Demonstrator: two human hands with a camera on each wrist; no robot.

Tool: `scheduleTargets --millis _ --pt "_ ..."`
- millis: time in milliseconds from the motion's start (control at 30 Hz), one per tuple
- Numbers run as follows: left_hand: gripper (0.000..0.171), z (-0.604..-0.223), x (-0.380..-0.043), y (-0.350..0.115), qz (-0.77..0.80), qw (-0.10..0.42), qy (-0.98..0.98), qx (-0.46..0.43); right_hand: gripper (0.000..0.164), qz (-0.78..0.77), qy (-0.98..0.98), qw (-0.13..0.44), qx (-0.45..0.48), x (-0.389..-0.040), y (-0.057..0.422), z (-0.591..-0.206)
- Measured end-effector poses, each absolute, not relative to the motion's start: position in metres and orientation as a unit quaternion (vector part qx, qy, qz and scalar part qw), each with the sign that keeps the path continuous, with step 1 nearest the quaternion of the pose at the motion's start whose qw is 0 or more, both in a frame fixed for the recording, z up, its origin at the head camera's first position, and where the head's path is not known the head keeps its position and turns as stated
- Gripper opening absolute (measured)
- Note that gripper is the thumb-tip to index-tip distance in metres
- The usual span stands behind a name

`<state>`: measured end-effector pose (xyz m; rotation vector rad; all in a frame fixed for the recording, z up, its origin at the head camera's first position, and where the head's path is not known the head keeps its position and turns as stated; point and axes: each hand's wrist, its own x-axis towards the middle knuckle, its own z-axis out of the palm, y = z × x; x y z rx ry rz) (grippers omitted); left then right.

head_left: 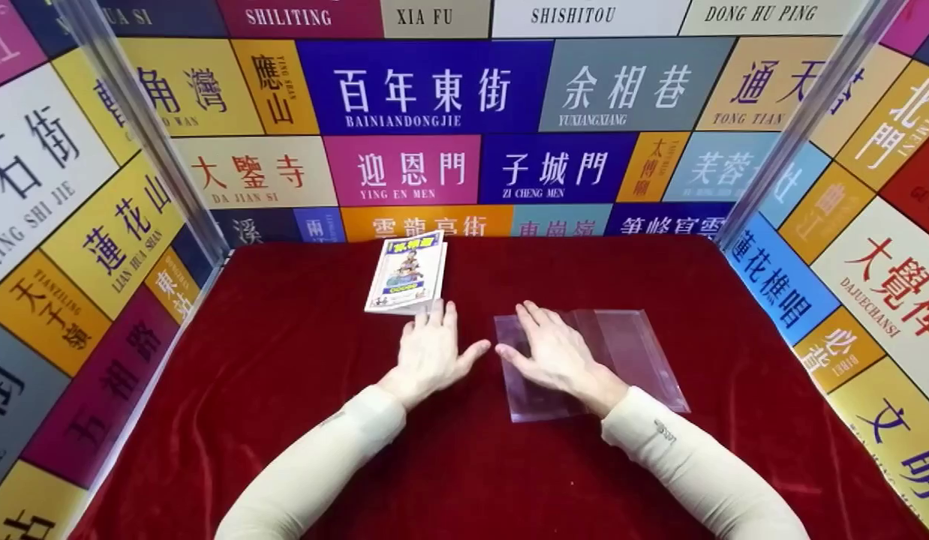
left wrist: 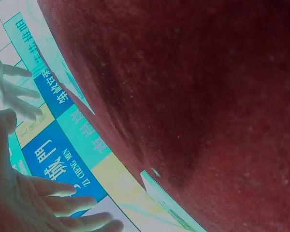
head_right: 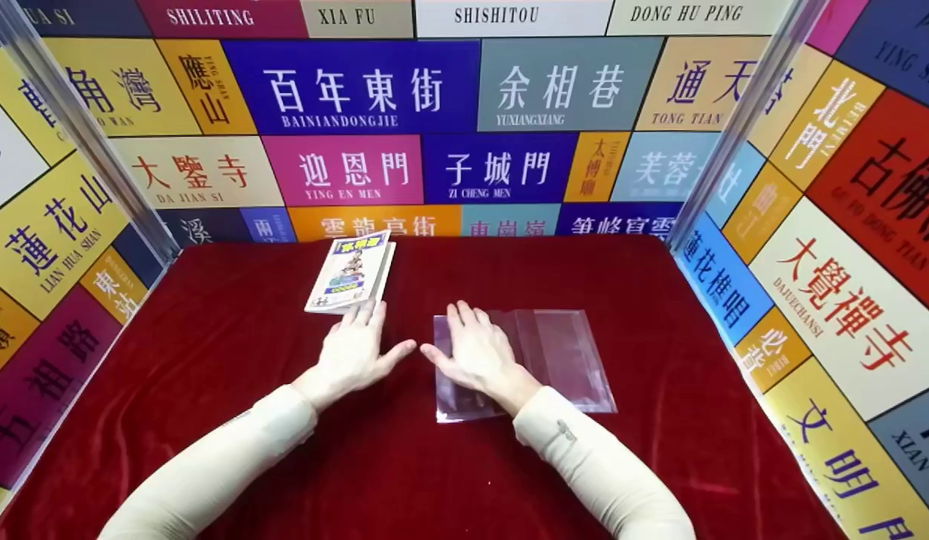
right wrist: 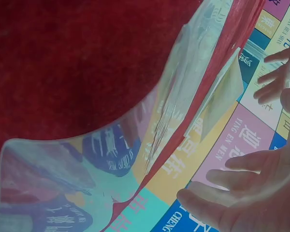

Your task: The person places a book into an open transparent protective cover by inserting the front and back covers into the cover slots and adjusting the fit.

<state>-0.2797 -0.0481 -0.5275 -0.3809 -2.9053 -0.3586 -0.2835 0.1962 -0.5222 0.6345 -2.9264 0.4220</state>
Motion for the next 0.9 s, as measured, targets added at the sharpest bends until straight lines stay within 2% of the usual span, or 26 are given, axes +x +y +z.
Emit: scheduleTargets --millis 233,467,633,733,900 --pt "0.077 -0.528 -0.28 -0.05 -0.116 0.088 -0.981 -0.128 0.09 0.142 -0.966 0.05 0.212 -0.286 0.191 -0.52" --pt "0.066 -0.529 -0.279 -0.051 -0.115 0.105 -0.978 -0.136 0.083 0.143 -0.964 0.06 0.217 -0.287 0.186 -0.519" --pt "0.045 -0.53 -0.28 -0.053 -0.106 0.13 -0.975 -0.146 0.074 0.147 -0.962 0.066 0.22 -0.289 0.183 -0.518" --pt "0.035 -0.531 -0.282 -0.054 -0.11 0.124 -0.976 -0.141 0.069 0.153 -0.961 0.066 0.221 -0.291 0.182 -0.517" --pt "0.029 -0.532 -0.283 -0.056 -0.12 0.119 -0.977 -0.132 0.061 0.167 -0.959 0.064 0.219 -0.295 0.181 -0.518"
